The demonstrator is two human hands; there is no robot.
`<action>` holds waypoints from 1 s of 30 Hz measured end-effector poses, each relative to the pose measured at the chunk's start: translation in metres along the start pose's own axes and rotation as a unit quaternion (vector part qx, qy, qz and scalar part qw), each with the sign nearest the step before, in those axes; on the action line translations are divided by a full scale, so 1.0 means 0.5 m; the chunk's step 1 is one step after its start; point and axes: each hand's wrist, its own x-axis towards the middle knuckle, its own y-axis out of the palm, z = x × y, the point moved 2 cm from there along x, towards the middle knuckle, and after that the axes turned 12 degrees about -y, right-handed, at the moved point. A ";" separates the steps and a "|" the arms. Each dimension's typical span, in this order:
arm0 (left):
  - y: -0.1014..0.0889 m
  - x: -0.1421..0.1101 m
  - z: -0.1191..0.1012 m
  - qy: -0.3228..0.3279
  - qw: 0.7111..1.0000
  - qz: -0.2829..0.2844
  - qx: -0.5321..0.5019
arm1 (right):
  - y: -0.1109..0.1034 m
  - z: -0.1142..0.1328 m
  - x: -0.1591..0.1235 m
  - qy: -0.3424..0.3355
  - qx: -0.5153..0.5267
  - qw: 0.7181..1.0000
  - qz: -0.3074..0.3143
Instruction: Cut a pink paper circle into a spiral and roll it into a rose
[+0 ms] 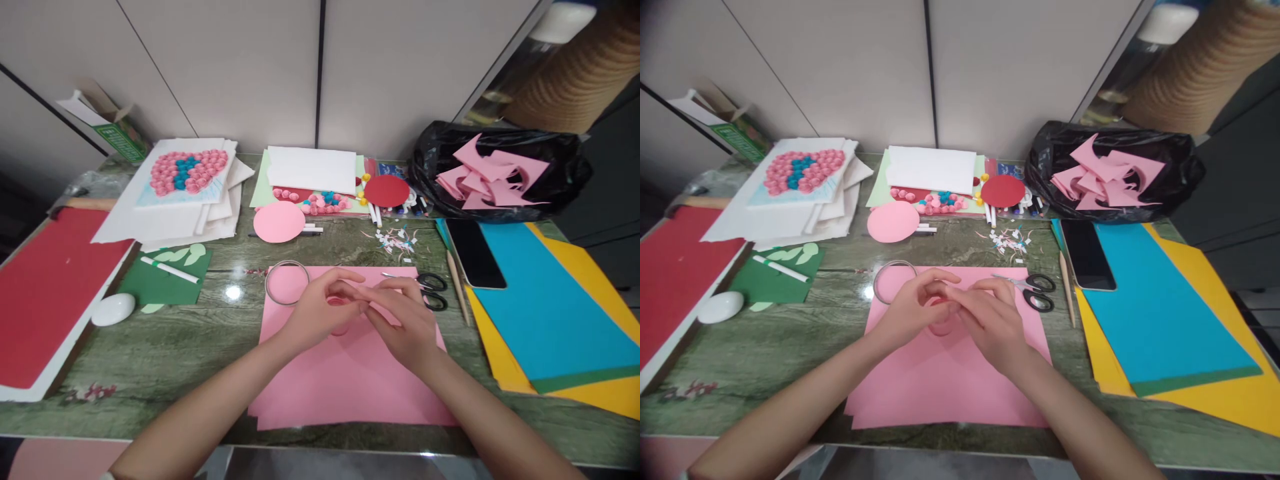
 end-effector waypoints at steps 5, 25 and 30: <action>0.013 0.002 0.013 -0.028 0.997 0.033 -0.064 | -0.006 0.003 0.005 -0.008 -0.014 1.000 -0.015; 0.005 0.000 0.008 -0.041 0.992 0.009 -0.115 | -0.011 0.006 0.008 -0.027 0.015 0.999 -0.015; 0.003 -0.001 0.003 -0.020 0.997 0.024 -0.064 | -0.010 0.006 0.007 -0.026 0.023 0.999 -0.009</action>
